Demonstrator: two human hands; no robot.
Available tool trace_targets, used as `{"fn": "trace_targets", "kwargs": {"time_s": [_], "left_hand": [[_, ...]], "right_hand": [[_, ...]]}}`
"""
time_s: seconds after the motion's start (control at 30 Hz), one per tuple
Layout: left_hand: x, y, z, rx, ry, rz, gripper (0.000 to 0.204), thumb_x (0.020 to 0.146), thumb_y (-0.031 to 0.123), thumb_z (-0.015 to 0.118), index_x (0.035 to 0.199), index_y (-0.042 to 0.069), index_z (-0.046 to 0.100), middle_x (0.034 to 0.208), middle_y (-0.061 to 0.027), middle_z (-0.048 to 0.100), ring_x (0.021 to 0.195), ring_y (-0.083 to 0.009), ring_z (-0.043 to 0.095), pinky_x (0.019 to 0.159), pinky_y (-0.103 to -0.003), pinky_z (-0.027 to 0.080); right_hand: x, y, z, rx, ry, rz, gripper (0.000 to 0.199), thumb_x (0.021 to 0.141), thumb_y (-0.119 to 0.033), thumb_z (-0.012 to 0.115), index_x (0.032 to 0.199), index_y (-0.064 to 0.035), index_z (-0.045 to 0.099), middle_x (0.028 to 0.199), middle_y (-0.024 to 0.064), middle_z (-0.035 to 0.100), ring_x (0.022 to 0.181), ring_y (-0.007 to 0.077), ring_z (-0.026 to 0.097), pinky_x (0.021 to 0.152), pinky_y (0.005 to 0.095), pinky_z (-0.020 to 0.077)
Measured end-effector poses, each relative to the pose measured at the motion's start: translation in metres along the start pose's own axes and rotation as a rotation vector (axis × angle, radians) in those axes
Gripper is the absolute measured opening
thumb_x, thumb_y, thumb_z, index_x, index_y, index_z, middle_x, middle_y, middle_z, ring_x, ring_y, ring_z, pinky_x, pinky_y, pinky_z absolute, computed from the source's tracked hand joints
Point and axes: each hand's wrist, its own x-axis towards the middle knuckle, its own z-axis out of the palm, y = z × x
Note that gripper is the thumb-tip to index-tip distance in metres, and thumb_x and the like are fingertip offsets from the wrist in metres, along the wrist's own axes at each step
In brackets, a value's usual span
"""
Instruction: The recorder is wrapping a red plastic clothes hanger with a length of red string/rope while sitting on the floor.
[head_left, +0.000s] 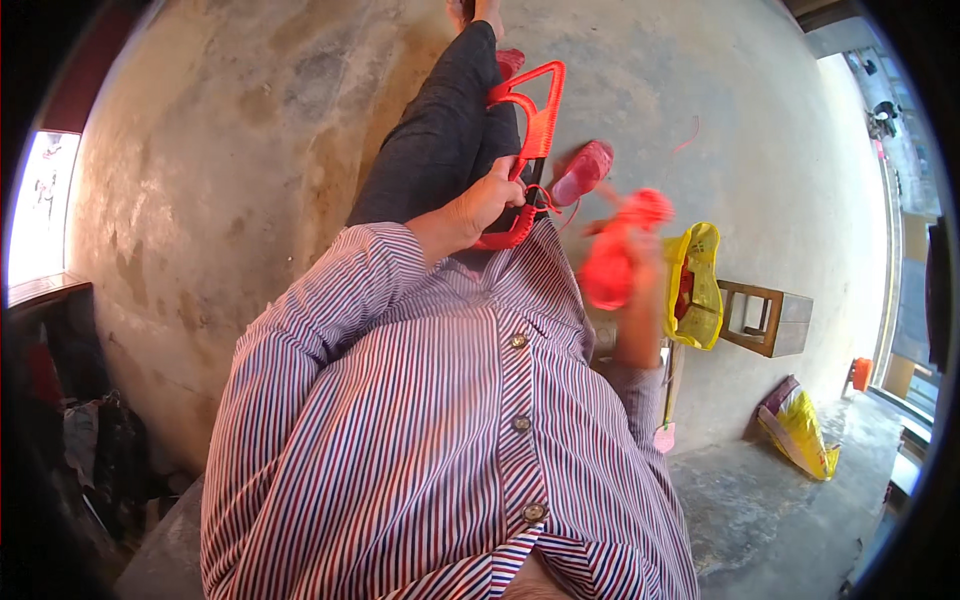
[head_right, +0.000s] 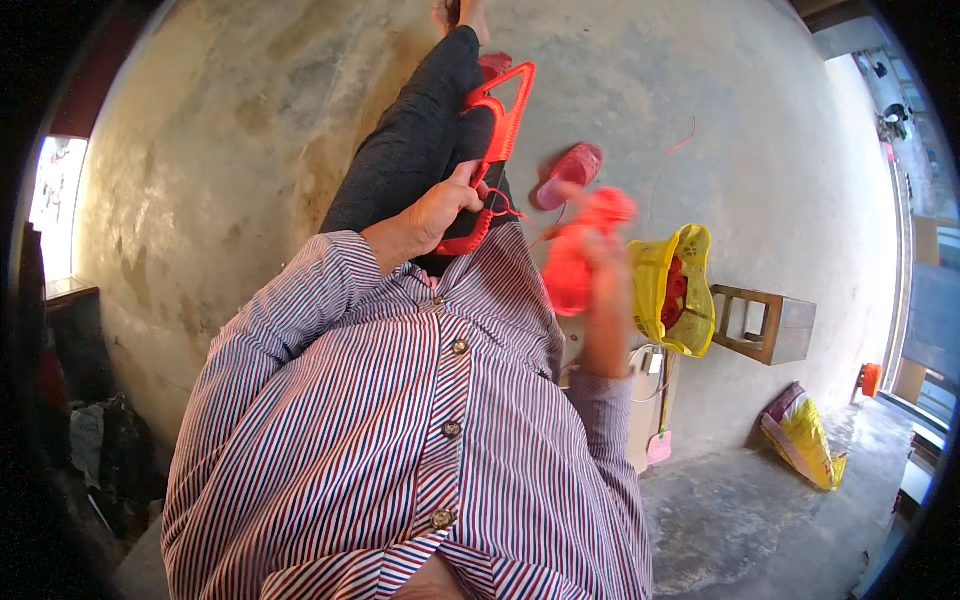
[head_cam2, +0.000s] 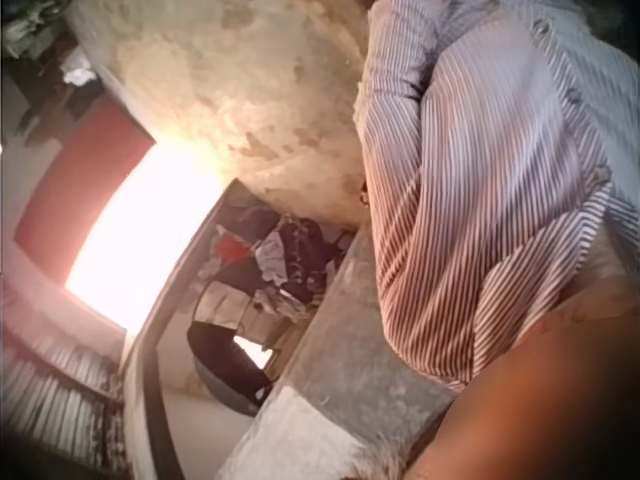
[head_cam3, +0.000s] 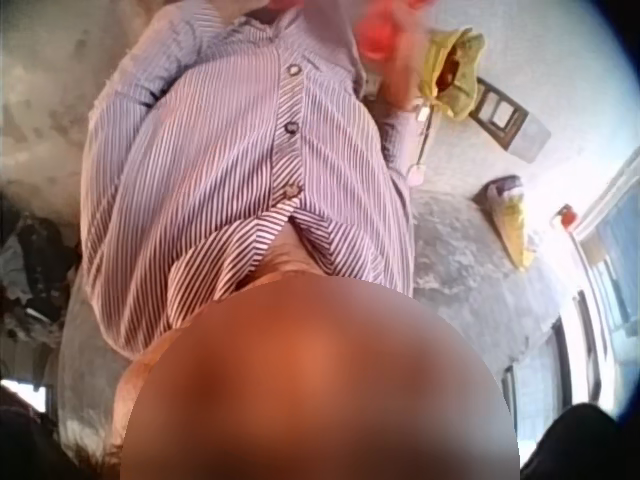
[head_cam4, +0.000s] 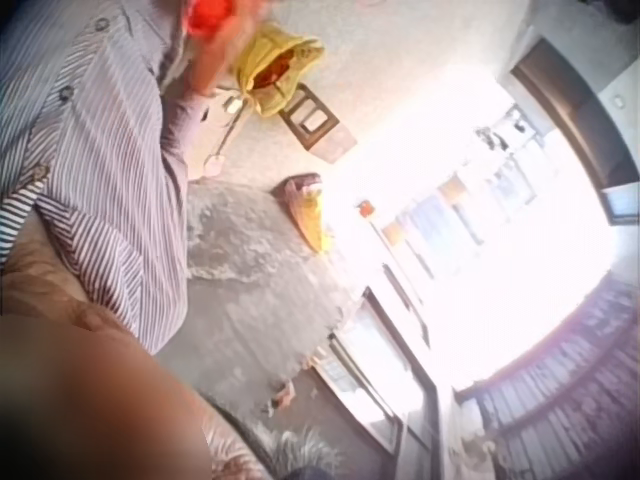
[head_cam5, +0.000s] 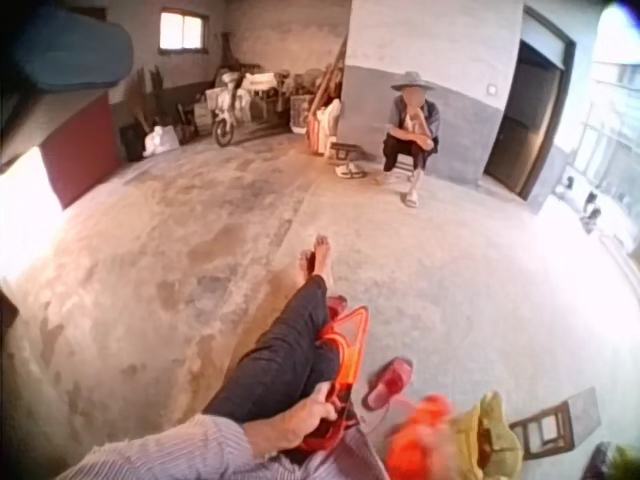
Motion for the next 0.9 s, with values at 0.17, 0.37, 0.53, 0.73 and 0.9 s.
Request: {"fn": "trace_targets", "kwargs": {"time_s": [0.17,0.37,0.53,0.73,0.9], "left_hand": [[0.005,-0.006,-0.004,-0.029,0.016,-0.015,0.067,0.072,0.004,0.048,0.139,0.004,0.036,0.108,-0.0036,0.046,0.096,-0.0138,0.044,0.093,-0.024,0.033],[0.002,0.006,0.002,-0.071,0.033,-0.075,0.068,0.071,0.005,0.049,0.139,0.004,0.037,0.119,-0.0055,0.045,0.101,-0.0141,0.043,0.096,-0.024,0.032],[0.002,-0.005,0.012,0.622,0.377,0.417,0.066,0.072,0.000,0.053,0.136,0.001,0.037,0.123,-0.0109,0.045,0.113,-0.0156,0.044,0.101,-0.031,0.033],[-0.023,0.050,0.025,0.274,0.263,0.486,0.023,0.084,0.007,0.066,0.105,0.001,0.059,0.081,0.0000,0.058,0.077,-0.0085,0.058,0.074,-0.021,0.047],[-0.027,0.026,-0.003,0.123,0.350,0.042,0.011,0.091,0.015,0.057,0.096,0.006,0.058,0.075,0.0018,0.055,0.054,-0.0041,0.046,0.043,-0.021,0.039]], "right_hand": [[0.005,0.005,0.045,-0.038,0.007,0.106,0.025,0.089,-0.016,0.060,0.106,0.0014,0.057,0.087,0.0060,0.063,0.079,0.0131,0.061,0.073,0.0269,0.0492],[-0.014,-0.021,0.053,0.017,-0.131,0.114,0.024,0.086,-0.018,0.065,0.099,-0.0002,0.056,0.086,0.0039,0.061,0.076,0.0102,0.058,0.071,0.0266,0.0470],[-0.024,-0.054,0.084,0.307,-0.086,-0.006,0.036,0.076,-0.020,0.066,0.100,0.0037,0.054,0.084,0.0086,0.059,0.075,0.0150,0.057,0.068,0.0263,0.0455],[-0.024,-0.094,0.073,0.029,-0.230,-0.111,0.044,0.062,-0.015,0.067,0.099,0.0073,0.057,0.083,0.0113,0.060,0.081,0.0208,0.061,0.070,0.0319,0.0480],[0.045,-0.009,0.040,-1.519,-0.288,-0.304,0.035,0.065,-0.017,0.071,0.097,-0.0035,0.065,0.083,0.0175,0.059,0.078,0.0341,0.059,0.070,0.0373,0.0470]]}}
